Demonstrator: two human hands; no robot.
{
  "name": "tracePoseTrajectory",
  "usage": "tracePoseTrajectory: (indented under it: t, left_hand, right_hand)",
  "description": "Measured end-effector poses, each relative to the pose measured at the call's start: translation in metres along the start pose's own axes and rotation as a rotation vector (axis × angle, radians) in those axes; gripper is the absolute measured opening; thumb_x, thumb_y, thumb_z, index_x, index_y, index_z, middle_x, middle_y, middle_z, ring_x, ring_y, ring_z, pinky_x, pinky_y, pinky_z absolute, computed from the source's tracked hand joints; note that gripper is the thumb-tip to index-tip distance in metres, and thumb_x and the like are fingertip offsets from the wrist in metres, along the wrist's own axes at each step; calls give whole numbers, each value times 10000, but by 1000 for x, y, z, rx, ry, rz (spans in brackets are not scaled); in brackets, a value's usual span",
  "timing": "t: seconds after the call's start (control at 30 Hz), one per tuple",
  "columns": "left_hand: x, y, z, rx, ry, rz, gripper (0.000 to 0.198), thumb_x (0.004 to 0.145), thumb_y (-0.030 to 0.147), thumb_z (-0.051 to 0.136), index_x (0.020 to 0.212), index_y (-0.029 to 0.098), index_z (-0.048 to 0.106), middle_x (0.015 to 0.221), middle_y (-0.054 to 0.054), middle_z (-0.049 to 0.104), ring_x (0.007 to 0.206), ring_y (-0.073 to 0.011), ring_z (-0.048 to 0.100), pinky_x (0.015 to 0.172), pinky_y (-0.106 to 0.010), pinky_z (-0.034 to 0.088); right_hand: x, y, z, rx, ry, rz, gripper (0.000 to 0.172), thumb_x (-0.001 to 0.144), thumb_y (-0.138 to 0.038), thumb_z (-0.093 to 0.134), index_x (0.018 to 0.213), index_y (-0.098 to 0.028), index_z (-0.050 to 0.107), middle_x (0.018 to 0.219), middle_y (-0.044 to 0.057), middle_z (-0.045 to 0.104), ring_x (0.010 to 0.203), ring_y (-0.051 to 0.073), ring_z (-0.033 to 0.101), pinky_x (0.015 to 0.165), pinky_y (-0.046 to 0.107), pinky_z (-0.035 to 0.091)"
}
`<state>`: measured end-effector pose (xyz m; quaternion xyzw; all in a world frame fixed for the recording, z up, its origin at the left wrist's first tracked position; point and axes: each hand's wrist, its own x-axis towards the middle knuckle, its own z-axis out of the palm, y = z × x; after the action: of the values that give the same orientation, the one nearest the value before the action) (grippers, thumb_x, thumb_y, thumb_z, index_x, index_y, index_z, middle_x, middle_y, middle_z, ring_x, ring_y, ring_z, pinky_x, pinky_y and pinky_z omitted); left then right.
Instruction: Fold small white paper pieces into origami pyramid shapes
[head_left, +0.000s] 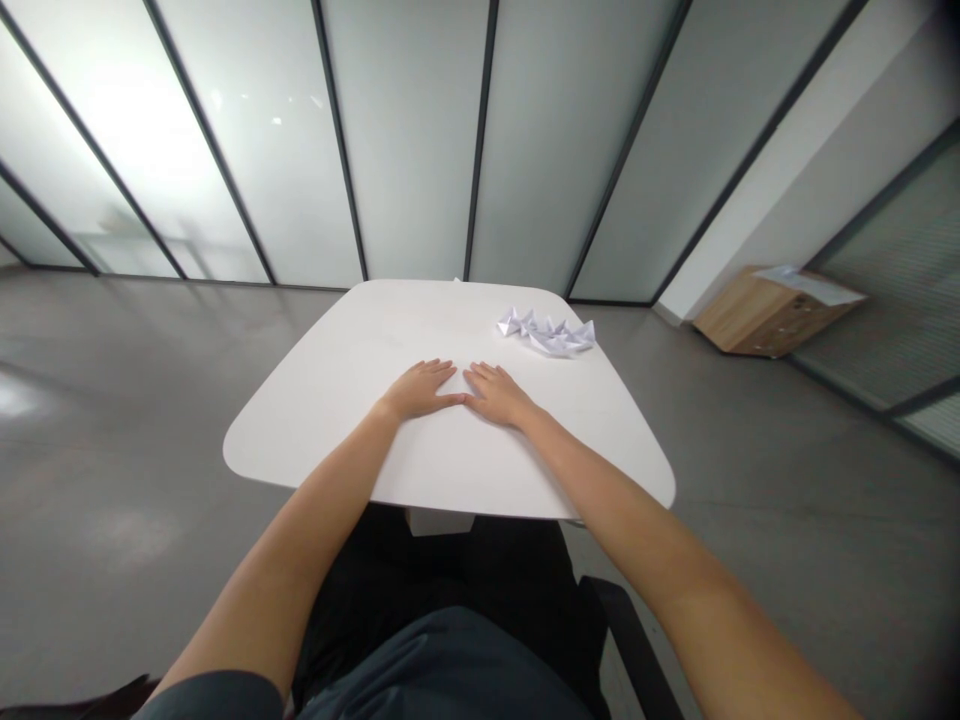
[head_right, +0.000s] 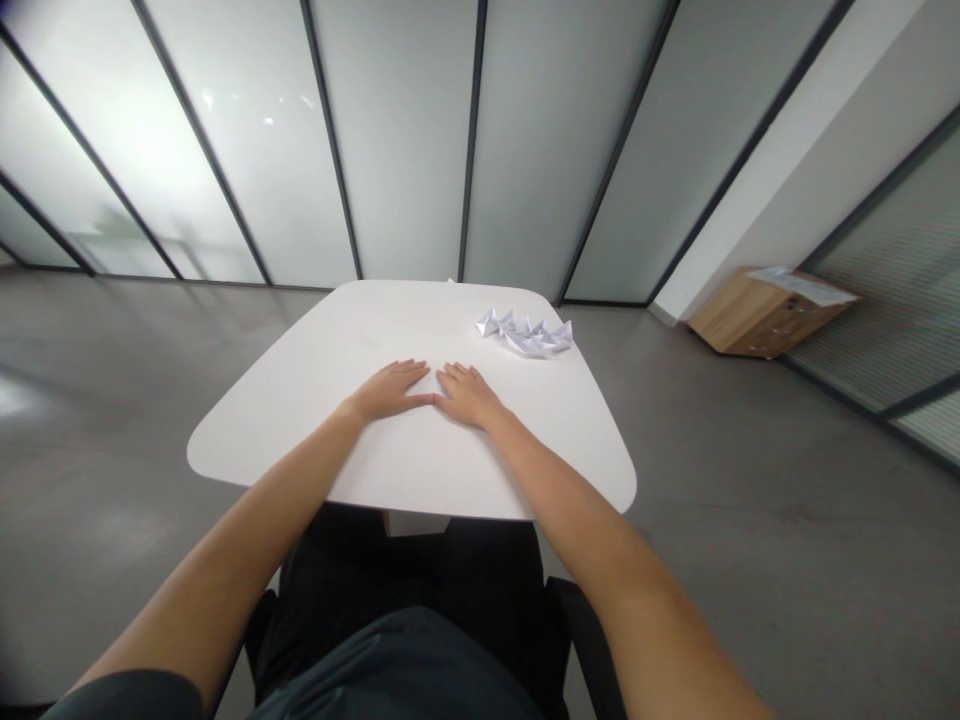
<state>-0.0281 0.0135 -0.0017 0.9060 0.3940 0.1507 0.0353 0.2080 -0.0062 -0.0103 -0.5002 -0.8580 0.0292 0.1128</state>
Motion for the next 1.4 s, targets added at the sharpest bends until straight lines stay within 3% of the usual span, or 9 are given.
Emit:
tracePoseTrajectory:
  t: [0.17,0.3,0.37,0.5,0.57,0.67,0.8,0.97,1.4]
  left_hand:
    - [0,9,-19,-15,4,-72,442,1005,510,483,1269,255,728,1287,-52,740,1189,-244,675,1028,-349,490]
    - [-16,27,-47,12,21,-66,338,1013,442,478,1151,296,749,983,-15,795,882,-212,721,794,-320,495]
    - [-35,36,-58,21,-43,-13,310,1002,457,503,1061,286,754,902,-13,782,791,-199,700,717,-303,450]
    - [-95,39,-69,26,-189,26,327,995,480,522,843,244,690,777,-8,727,683,-181,637,621,-296,348]
    - [-127,35,-68,-2,-161,-47,329,1009,445,495,804,227,632,768,-13,697,676,-173,614,624,-297,336]
    - [-163,29,-61,-67,-66,-221,353,1027,440,445,783,221,576,721,-7,642,656,-160,580,639,-292,335]
    - [-178,27,-51,-58,-2,-381,380,999,472,467,713,229,526,636,3,593,576,-161,525,602,-304,287]
    - [-177,27,-45,-67,22,-396,376,948,452,510,638,240,489,571,5,558,521,-171,505,573,-322,269]
    - [-180,29,-37,-66,72,-364,350,913,456,537,627,260,487,548,-1,544,495,-175,519,550,-347,315]
  right_hand:
    - [-6,6,-17,211,150,-15,266,1024,-297,554,1128,-186,773,1188,85,758,1139,231,684,1031,328,474]
    - [-32,0,-43,293,124,-45,228,1008,-254,562,991,-194,781,938,45,780,858,198,707,817,299,509]
    - [-58,-6,-55,268,63,-114,220,1009,-269,571,996,-194,778,898,46,770,808,196,696,781,309,515]
    - [-131,-10,-66,181,-32,-235,251,1037,-320,560,1180,-261,758,1172,59,760,1108,244,688,1018,427,506]
    - [-165,-8,-62,124,3,-136,334,1036,-366,572,1339,-282,687,1421,65,647,1329,286,582,1130,517,447]
    - [-194,-6,-52,59,47,-6,460,1055,-358,512,1513,-318,535,1577,51,494,1476,310,437,1207,622,347]
    - [-197,-7,-41,72,114,81,423,1022,-355,570,1441,-315,605,1504,46,577,1433,309,496,1190,634,390]
    - [-194,-3,-40,143,282,115,286,1001,-305,601,1264,-283,713,1326,64,703,1316,308,614,1134,629,480]
    - [-196,3,-39,162,301,106,317,972,-200,610,1254,-301,716,1290,35,723,1283,299,644,1125,609,513]
